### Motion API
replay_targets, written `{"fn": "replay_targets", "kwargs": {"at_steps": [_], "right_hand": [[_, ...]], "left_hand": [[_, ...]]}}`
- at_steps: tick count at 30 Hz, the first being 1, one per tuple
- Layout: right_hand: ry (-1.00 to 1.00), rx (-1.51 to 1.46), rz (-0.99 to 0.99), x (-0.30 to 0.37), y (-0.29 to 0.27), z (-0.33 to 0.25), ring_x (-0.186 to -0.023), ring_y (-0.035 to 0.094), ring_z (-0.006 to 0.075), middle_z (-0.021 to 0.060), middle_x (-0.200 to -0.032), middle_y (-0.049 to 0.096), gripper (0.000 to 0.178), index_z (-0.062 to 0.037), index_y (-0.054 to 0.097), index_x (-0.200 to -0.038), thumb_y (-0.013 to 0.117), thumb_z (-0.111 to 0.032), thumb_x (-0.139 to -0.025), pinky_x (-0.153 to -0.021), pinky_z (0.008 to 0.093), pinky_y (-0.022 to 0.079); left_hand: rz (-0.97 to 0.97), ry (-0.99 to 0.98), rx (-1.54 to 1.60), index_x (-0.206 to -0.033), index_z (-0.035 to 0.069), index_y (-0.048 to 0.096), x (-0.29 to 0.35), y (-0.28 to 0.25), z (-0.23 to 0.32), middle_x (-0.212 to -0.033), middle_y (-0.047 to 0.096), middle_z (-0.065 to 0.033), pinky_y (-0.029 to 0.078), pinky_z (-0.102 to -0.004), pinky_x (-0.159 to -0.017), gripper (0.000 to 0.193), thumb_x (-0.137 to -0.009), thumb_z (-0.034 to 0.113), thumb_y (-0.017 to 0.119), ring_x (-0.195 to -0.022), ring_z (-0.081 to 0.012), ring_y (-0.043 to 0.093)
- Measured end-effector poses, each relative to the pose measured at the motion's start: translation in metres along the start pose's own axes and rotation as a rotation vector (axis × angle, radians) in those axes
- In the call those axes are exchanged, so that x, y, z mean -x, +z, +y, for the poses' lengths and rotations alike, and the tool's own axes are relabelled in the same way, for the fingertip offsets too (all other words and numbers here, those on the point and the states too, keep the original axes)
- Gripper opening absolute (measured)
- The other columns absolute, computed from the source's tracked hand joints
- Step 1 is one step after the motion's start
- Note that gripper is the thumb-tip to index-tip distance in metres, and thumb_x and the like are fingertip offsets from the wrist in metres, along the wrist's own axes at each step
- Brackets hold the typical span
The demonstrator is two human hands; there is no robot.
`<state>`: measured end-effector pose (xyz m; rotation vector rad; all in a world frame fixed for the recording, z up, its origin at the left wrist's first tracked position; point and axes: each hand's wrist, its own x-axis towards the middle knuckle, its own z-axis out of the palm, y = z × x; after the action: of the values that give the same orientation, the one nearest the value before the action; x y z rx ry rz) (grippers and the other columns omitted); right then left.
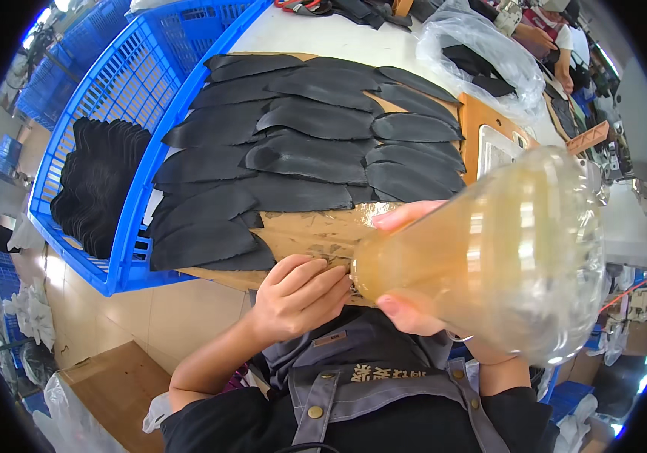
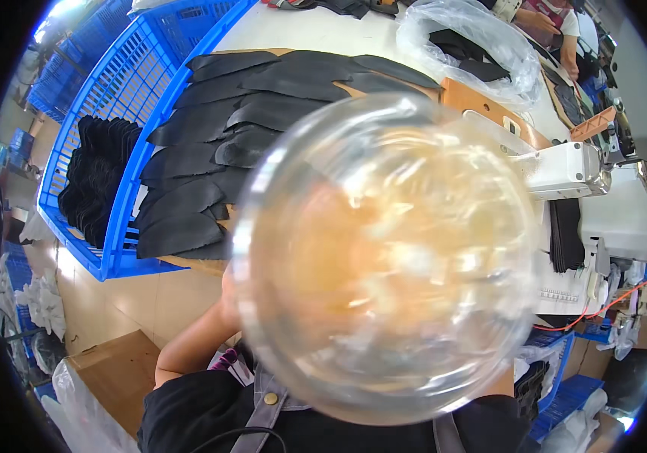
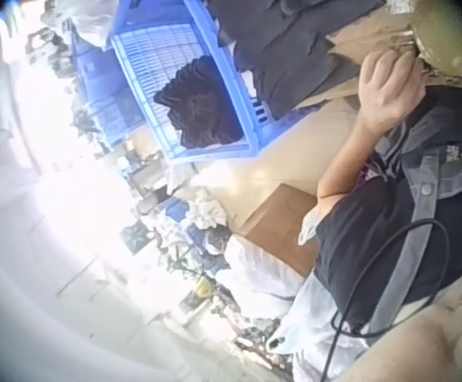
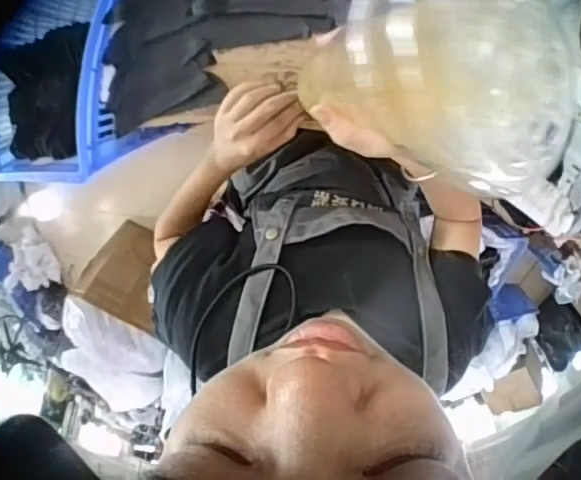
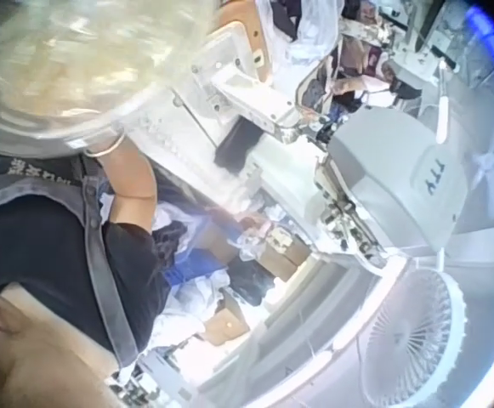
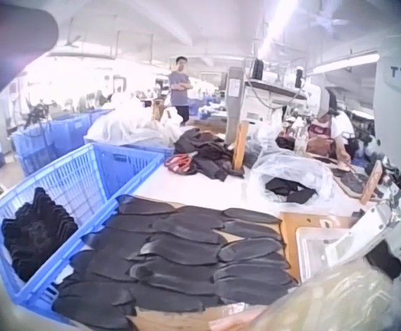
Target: Applying adhesive to black shoe components using a squeeze bottle at a factory workbench.
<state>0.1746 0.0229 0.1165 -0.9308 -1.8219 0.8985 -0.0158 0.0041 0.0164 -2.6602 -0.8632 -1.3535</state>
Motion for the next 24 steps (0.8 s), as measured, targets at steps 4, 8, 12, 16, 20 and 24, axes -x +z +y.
{"fn": "replay_targets", "kwargs": {"at_steps": [4, 8, 12, 16, 20, 24], "right_hand": [[-0.100, 0.313, -0.188, -0.002, 0.002, 0.002, -0.096, 0.056, 0.0235, 0.0143, -0.104, 0.053, 0.060, 0.0009, 0.045, -0.112, 0.075, -0.020, -0.065, -0.082, 0.0333, 0.047], [-0.311, 0.553, -0.126, 0.017, 0.005, 0.049, -0.084, 0.049, 0.0412, 0.0231, -0.095, 0.052, 0.059, 0.0018, 0.055, -0.101, 0.066, -0.045, -0.066, -0.072, 0.0492, 0.038], [-0.250, 0.426, -0.001, 0.020, -0.015, 0.059, -0.092, 0.051, 0.0328, 0.0192, -0.101, 0.051, 0.056, 0.0012, 0.048, -0.109, 0.068, -0.030, -0.068, -0.078, 0.0420, 0.042], [-0.129, 0.432, 0.161, 0.043, -0.060, 0.056, -0.102, 0.053, 0.0247, 0.0158, -0.108, 0.050, 0.058, 0.0005, 0.039, -0.119, 0.066, -0.013, -0.070, -0.084, 0.0356, 0.047], [0.024, 0.381, 0.445, 0.076, -0.084, 0.044, -0.101, 0.053, 0.0252, 0.0169, -0.111, 0.049, 0.061, 0.0004, 0.035, -0.124, 0.064, -0.011, -0.071, -0.085, 0.0379, 0.047], [-0.079, 0.002, 0.654, 0.063, -0.064, 0.019, -0.099, 0.055, 0.0261, 0.0167, -0.110, 0.050, 0.070, -0.0014, 0.031, -0.128, 0.067, -0.022, -0.072, -0.085, 0.0389, 0.047]], "left_hand": [[0.023, -0.007, 0.018, -0.083, 0.006, 0.067, -0.003, 0.001, 0.001, -0.092, 0.062, -0.0043, 0.047, -0.0320, -0.072, 0.024, -0.060, 0.010, 0.071, -0.083, -0.0191, 0.059], [0.022, -0.001, -0.004, -0.084, 0.007, 0.068, -0.011, 0.003, 0.000, -0.092, 0.063, -0.0027, 0.045, -0.0304, -0.071, 0.024, -0.060, 0.011, 0.071, -0.081, -0.0175, 0.059], [-0.011, -0.043, -0.024, -0.085, 0.008, 0.068, 0.002, 0.000, -0.001, -0.093, 0.063, -0.0017, 0.045, -0.0301, -0.070, 0.024, -0.061, 0.011, 0.070, -0.080, -0.0165, 0.058], [-0.043, -0.065, -0.062, -0.086, 0.011, 0.071, 0.005, 0.005, 0.002, -0.092, 0.066, 0.0002, 0.043, -0.0317, -0.070, 0.025, -0.060, 0.010, 0.070, -0.080, -0.0173, 0.058], [-0.040, -0.043, -0.063, -0.085, 0.009, 0.069, 0.001, 0.005, 0.001, -0.092, 0.064, -0.0006, 0.043, -0.0288, -0.069, 0.024, -0.062, 0.010, 0.069, -0.079, -0.0163, 0.058], [-0.039, -0.037, -0.064, -0.085, 0.010, 0.070, 0.002, 0.006, 0.003, -0.091, 0.064, -0.0002, 0.043, -0.0302, -0.069, 0.024, -0.061, 0.009, 0.069, -0.079, -0.0170, 0.057]]}}
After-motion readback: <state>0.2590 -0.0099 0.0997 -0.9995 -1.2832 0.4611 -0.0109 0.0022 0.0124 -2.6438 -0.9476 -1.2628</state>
